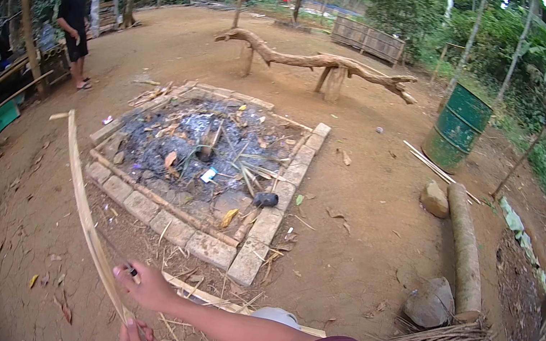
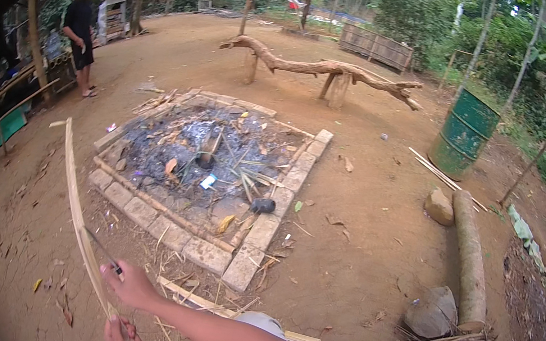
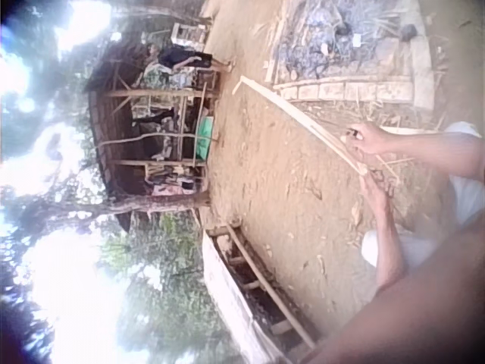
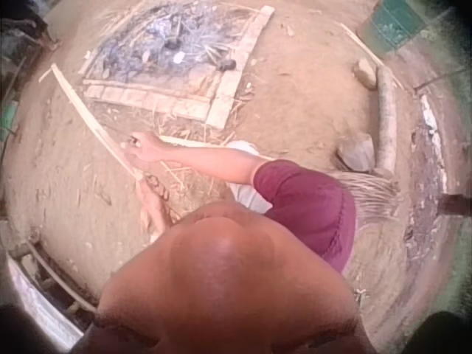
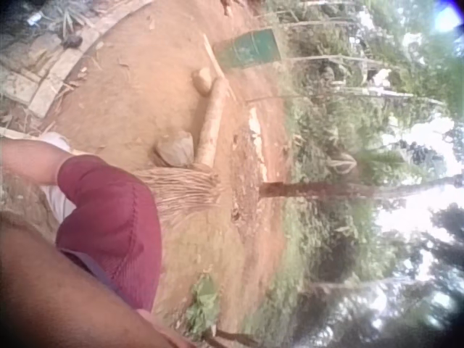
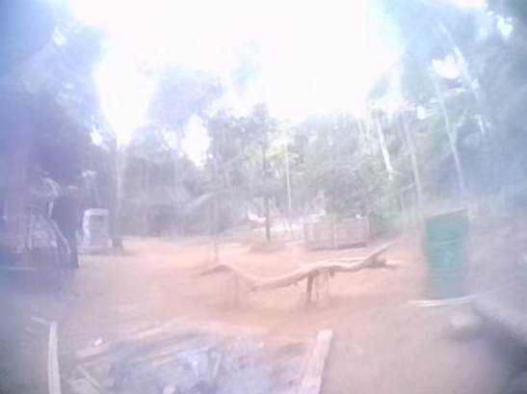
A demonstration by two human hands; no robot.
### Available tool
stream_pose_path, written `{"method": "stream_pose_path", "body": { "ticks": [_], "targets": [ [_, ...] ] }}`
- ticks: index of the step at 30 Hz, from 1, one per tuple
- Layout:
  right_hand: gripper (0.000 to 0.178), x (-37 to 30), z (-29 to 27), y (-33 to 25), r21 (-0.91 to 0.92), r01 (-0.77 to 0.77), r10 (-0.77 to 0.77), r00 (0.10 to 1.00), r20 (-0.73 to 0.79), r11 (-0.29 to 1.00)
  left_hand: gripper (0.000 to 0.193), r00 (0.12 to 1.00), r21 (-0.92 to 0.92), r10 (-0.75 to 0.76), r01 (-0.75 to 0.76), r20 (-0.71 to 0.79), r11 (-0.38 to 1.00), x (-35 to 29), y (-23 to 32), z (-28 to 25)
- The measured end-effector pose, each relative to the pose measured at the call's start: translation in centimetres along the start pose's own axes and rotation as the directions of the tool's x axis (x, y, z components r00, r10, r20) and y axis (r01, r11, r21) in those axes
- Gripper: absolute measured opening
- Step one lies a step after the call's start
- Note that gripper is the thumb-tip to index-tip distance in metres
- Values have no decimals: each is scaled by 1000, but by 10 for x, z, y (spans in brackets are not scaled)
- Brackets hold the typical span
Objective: The person shaves a long piece of wood using a curved knife, repeatedly drawing the blade along the surface to remove thin strips.
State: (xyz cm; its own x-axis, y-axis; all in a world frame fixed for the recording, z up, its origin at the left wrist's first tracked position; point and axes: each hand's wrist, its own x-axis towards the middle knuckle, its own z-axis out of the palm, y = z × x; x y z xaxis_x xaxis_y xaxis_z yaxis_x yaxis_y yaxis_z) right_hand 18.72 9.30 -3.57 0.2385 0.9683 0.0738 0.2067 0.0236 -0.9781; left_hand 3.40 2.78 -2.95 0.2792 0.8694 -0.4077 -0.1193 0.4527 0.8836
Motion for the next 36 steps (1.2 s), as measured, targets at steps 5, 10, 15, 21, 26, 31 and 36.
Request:
{"method": "stream_pose_path", "body": {
  "ticks": [5, 10, 15, 21, 26, 31, 36],
  "targets": [
    [49, -4, -27, -8, 63, 6, 2, 992, -128, 998, 22, 989, -86, 144, -140, 43, 986, 16, 54, 35],
    [57, -18, -17, -34, -206, 80, -81, 997, 0, 975, 23, 973, -109, 228, -222, 41, 969, 12, 56, 5],
    [55, -49, -18, -38, -470, 169, -67, 972, 226, 866, 23, 987, -219, 142, -122, 79, 968, 7, 29, 1],
    [53, -66, -5, -50, -526, 255, -156, 962, 226, 811, 21, 989, -224, 133, -114, 70, 968, -11, 39, -11],
    [51, -59, -6, -24, -630, 407, -331, 912, 241, 661, 24, 987, 9, 156, -156, 30, 988, -3, 31, -12],
    [49, -52, -5, -26, -667, 474, -417, 871, 260, 575, 28, 955, 218, 297, -295, 21, 930, 1, 17, -15],
    [49, -45, -5, -20, -674, 489, -451, 857, 250, 554, 28, 885, 386, 466, -424, -15, 819, 14, 7, -13]
  ]
}}
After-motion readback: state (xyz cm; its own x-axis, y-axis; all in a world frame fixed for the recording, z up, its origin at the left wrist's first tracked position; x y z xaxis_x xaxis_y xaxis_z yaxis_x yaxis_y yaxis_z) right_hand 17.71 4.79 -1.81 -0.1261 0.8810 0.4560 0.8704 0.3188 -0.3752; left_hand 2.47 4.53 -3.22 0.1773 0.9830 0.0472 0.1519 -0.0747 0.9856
